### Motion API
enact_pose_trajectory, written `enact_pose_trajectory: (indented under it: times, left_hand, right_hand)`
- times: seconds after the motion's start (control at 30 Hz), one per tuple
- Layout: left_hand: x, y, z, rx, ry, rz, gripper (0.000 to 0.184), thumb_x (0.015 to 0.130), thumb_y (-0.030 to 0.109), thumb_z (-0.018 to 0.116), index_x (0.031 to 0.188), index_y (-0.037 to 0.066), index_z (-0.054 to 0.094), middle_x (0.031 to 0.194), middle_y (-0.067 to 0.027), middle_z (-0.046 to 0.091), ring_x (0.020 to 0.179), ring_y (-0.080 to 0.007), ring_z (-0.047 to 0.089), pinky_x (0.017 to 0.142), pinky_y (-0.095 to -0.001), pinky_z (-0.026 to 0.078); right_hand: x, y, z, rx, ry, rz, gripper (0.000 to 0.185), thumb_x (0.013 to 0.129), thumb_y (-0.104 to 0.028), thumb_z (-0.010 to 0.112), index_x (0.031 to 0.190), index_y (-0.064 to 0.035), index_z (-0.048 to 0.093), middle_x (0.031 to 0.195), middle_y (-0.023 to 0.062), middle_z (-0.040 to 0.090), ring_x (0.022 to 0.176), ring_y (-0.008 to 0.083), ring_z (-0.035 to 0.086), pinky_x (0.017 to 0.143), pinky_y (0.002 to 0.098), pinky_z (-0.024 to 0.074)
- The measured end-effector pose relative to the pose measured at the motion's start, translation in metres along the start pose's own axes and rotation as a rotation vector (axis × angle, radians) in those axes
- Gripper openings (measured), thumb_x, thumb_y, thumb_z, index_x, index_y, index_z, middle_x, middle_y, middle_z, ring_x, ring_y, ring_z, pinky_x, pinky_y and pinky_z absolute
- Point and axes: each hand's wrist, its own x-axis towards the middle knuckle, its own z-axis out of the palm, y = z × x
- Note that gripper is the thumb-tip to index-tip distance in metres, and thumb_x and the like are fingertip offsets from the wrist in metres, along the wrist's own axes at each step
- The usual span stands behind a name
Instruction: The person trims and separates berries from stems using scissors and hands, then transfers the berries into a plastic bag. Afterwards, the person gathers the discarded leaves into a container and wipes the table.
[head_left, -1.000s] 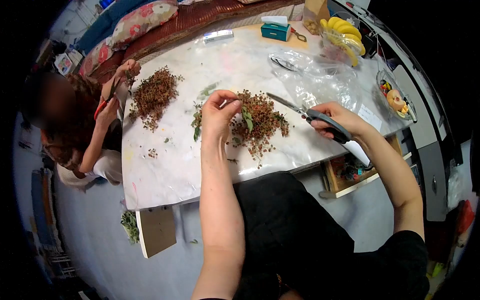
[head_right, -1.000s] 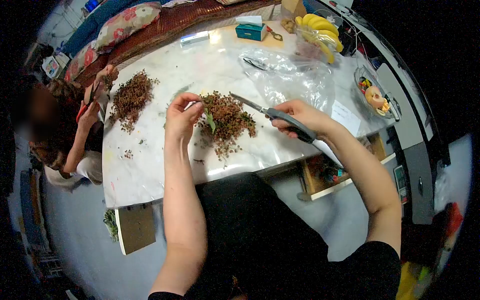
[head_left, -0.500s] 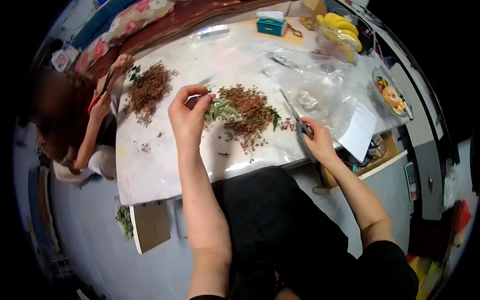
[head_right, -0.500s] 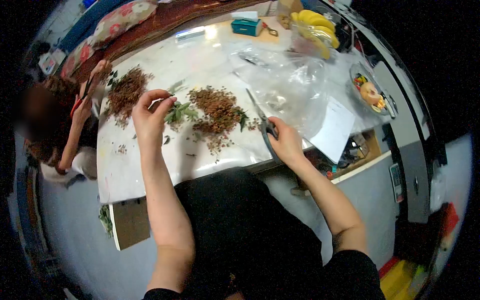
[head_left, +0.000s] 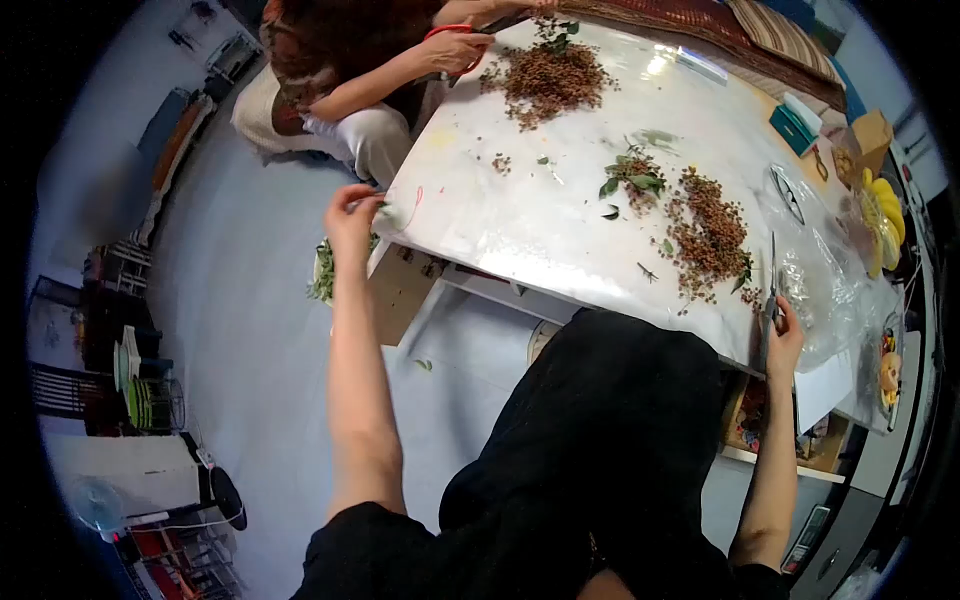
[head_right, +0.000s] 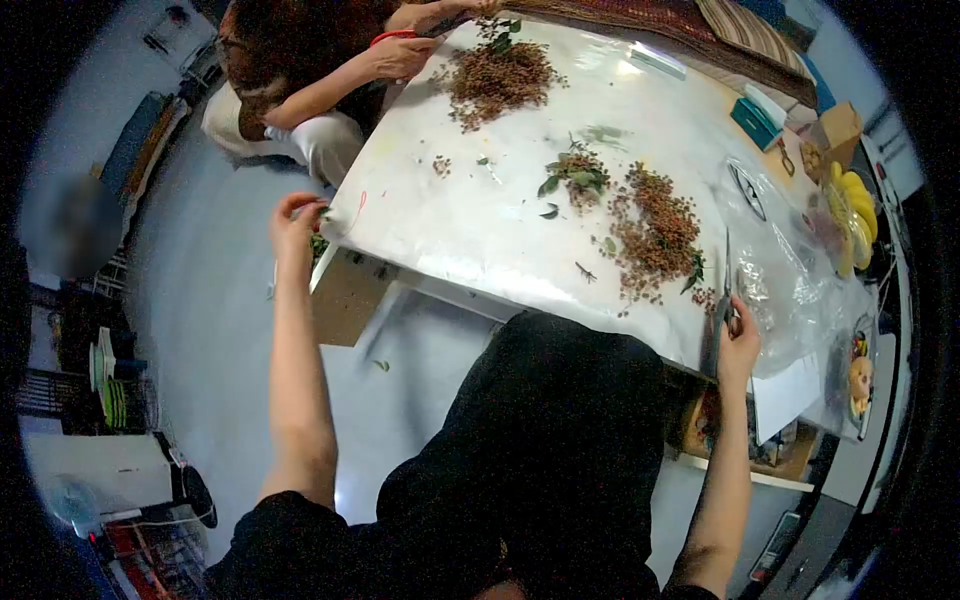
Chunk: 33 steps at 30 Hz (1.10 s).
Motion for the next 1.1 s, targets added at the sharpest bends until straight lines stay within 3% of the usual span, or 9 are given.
enact_pose_trajectory:
  times: [0.1,0.13,0.23,0.3,0.43,0.6,0.9,1.03,1.1]
  left_hand:
    - [0.045,-0.067,-0.100,0.521,0.167,-0.008,0.022,0.080,0.007,0.063,0.101,-0.001,0.061,0.100,-0.0138,0.064,0.091,-0.0231,0.065,0.081,-0.0329,0.052]
    - [0.050,-0.093,-0.130,0.804,0.152,0.064,0.028,0.080,0.012,0.063,0.105,0.000,0.061,0.105,-0.0161,0.064,0.097,-0.0269,0.063,0.085,-0.0363,0.050]
    - [0.061,-0.114,-0.155,1.296,0.077,-0.095,0.043,0.080,0.020,0.063,0.118,0.001,0.058,0.117,-0.0201,0.060,0.109,-0.0351,0.057,0.094,-0.0430,0.044]
    - [0.071,-0.101,-0.119,1.116,0.057,0.255,0.036,0.081,0.015,0.063,0.114,0.001,0.060,0.109,-0.0180,0.063,0.103,-0.0310,0.060,0.088,-0.0382,0.047]
    - [0.022,0.014,0.067,0.679,-0.095,0.490,0.020,0.088,0.011,0.061,0.104,0.001,0.065,0.099,-0.0103,0.065,0.087,-0.0193,0.063,0.078,-0.0288,0.049]
    - [-0.068,0.085,0.266,0.235,-0.540,0.660,0.011,0.080,0.002,0.064,0.090,0.003,0.067,0.083,-0.0091,0.062,0.079,-0.0211,0.061,0.072,-0.0306,0.047]
    - [-0.183,0.105,0.441,0.643,-1.011,1.093,0.011,0.076,0.021,0.069,0.081,0.012,0.072,0.082,-0.0076,0.062,0.088,-0.0265,0.058,0.077,-0.0408,0.045]
    - [-0.183,0.097,0.452,0.650,-1.022,1.116,0.009,0.075,0.018,0.070,0.080,0.011,0.072,0.082,-0.0088,0.063,0.084,-0.0277,0.060,0.077,-0.0387,0.047]
    - [-0.164,0.111,0.436,0.235,-1.131,0.631,0.010,0.077,0.017,0.069,0.082,0.008,0.072,0.083,-0.0087,0.068,0.081,-0.0250,0.063,0.074,-0.0355,0.050]
  right_hand:
    - [0.001,-0.002,-0.005,0.055,-0.050,0.040,0.040,0.084,-0.012,0.065,0.120,0.0017,0.058,0.063,-0.0056,0.034,0.058,0.0055,0.031,0.051,0.0233,0.0231]
    - [0.006,0.015,-0.007,0.091,-0.048,0.050,0.039,0.085,-0.011,0.065,0.120,0.0035,0.058,0.067,-0.0041,0.049,0.059,0.0058,0.042,0.053,0.0223,0.0321]
    - [0.009,0.018,-0.010,0.062,-0.060,0.014,0.036,0.083,-0.003,0.061,0.119,-0.0006,0.059,0.112,0.0096,0.064,0.093,0.0128,0.061,0.082,0.0243,0.0483]
    - [0.008,0.024,-0.010,0.126,-0.049,0.098,0.036,0.084,-0.002,0.057,0.120,-0.0010,0.058,0.114,0.0091,0.063,0.100,0.0154,0.059,0.090,0.0258,0.0456]
    - [-0.005,-0.021,-0.011,0.541,-0.017,0.253,0.041,0.083,-0.011,0.069,0.120,-0.0011,0.056,0.062,-0.0004,0.058,0.045,0.0072,0.049,0.039,0.0226,0.0363]
    - [-0.009,-0.031,-0.011,0.508,0.022,0.225,0.044,0.081,-0.011,0.070,0.119,0.0040,0.053,0.064,0.0004,0.058,0.047,0.0071,0.049,0.040,0.0213,0.0367]
    - [-0.009,-0.035,-0.013,0.643,0.019,0.270,0.043,0.083,-0.007,0.066,0.120,0.0078,0.050,0.060,-0.0005,0.052,0.044,0.0067,0.044,0.041,0.0208,0.0330]
    - [-0.009,-0.034,-0.014,0.636,0.019,0.273,0.043,0.083,-0.007,0.066,0.120,0.0078,0.050,0.060,-0.0006,0.052,0.044,0.0067,0.044,0.041,0.0207,0.0331]
    - [-0.010,-0.030,-0.012,0.700,0.025,0.286,0.042,0.082,-0.009,0.069,0.118,0.0039,0.053,0.064,-0.0002,0.057,0.045,0.0063,0.046,0.041,0.0209,0.0334]
